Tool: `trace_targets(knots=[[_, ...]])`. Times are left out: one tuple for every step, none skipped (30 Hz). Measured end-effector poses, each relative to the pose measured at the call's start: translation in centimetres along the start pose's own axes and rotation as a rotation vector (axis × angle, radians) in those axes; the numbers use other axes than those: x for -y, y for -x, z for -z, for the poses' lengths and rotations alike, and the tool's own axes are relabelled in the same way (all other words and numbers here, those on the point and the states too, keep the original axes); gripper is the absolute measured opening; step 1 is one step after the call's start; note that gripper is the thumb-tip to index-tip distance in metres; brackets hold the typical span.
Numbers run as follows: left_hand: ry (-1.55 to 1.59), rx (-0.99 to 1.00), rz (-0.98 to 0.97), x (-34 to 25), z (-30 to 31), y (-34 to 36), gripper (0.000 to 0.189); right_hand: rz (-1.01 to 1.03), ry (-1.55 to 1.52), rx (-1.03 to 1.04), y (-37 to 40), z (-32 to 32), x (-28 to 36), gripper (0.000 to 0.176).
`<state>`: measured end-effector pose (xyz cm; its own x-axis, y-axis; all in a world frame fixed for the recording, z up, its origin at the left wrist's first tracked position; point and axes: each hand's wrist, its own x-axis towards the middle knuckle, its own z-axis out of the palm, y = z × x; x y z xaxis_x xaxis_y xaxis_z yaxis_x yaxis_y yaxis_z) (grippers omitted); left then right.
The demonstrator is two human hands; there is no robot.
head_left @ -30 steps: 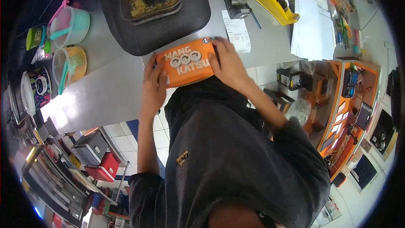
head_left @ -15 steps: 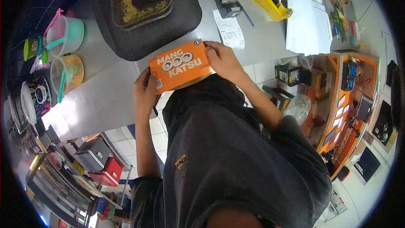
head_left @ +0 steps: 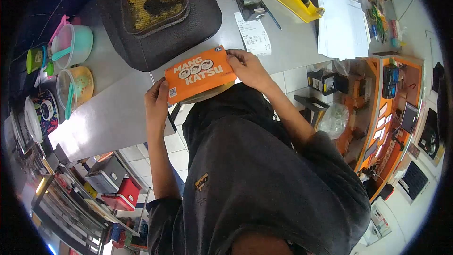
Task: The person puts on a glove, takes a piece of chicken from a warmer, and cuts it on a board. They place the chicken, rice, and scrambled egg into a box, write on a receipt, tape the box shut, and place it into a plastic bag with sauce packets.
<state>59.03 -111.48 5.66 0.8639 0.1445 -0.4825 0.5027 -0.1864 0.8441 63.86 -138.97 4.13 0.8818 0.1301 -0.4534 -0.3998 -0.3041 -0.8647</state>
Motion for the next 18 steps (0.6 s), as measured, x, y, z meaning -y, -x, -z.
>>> trace_targets(knots=[[0.016, 0.003, 0.012, 0.1, -0.1, 0.0, 0.042, 0.001, -0.001, 0.001, 0.2, -0.1, 0.0, 0.043], [0.031, 0.006, 0.023, 0.2, -0.2, -0.1, 0.041, 0.037, 0.026, -0.015, 0.4, -0.2, -0.2, 0.041], [0.031, 0.005, 0.021, 0.3, -0.3, 0.0, 0.041, 0.073, 0.053, -0.031, 0.5, -0.4, -0.5, 0.040], [0.031, 0.025, 0.032, 0.5, -0.4, 0.1, 0.040, 0.073, 0.052, -0.031, 0.3, -0.5, -1.4, 0.040], [0.031, 0.045, 0.045, 0.8, -0.4, 0.3, 0.040, 0.211, 0.165, -0.048, 0.1, -0.8, -2.9, 0.038], [0.028, 0.042, 0.046, 1.1, -0.7, 0.5, 0.040, 0.351, 0.277, -0.064, 0.1, -1.0, -3.5, 0.035], [-0.054, 0.019, -0.048, 1.6, -1.0, 0.6, 0.039, 0.350, 0.274, -0.062, 0.1, -1.3, -4.0, 0.035], [-0.137, -0.003, -0.142, 2.1, -1.2, 0.8, 0.039, 0.333, 0.254, -0.064, 0.1, -1.5, -4.5, 0.035], [-0.140, -0.005, -0.141, 2.7, -1.4, 0.6, 0.039, 0.317, 0.235, -0.067, 0.2, -1.7, -4.6, 0.035], [-0.224, 0.004, -0.202, 3.4, -1.7, 0.2, 0.040, 0.318, 0.233, -0.065, 0.3, -1.7, -4.5, 0.035], [-0.309, 0.012, -0.264, 3.9, -1.9, 0.1, 0.041, 0.313, 0.245, -0.042, 0.5, -1.5, -4.3, 0.035], [-0.312, 0.011, -0.265, 4.1, -1.6, 0.1, 0.041, 0.309, 0.257, -0.020, 0.7, -1.3, -4.2, 0.035], [-0.388, 0.004, -0.290, 4.3, -1.3, -0.1, 0.045, 0.312, 0.255, -0.022, 0.9, -1.1, -4.2, 0.035], [-0.464, 0.000, -0.313, 4.4, -1.1, -0.2, 0.049, 0.320, 0.349, -0.070, 1.4, -1.0, -4.3, 0.036], [-0.465, -0.001, -0.312, 3.4, -1.0, 0.1, 0.049, 0.327, 0.444, -0.115, 2.0, -0.9, -4.4, 0.037], [-0.635, 0.007, -0.507, 1.2, -0.9, 0.4, 0.058, 0.330, 0.443, -0.114, 2.6, -0.6, -4.0, 0.037], [-0.804, 0.016, -0.700, -0.5, -0.9, 0.7, 0.068, 0.230, 0.395, -0.037, 3.3, -0.3, -3.2, 0.041], [-0.805, 0.015, -0.695, -1.2, -1.0, 0.6, 0.068, 0.128, 0.348, 0.043, 4.0, -0.2, -2.9, 0.045]])
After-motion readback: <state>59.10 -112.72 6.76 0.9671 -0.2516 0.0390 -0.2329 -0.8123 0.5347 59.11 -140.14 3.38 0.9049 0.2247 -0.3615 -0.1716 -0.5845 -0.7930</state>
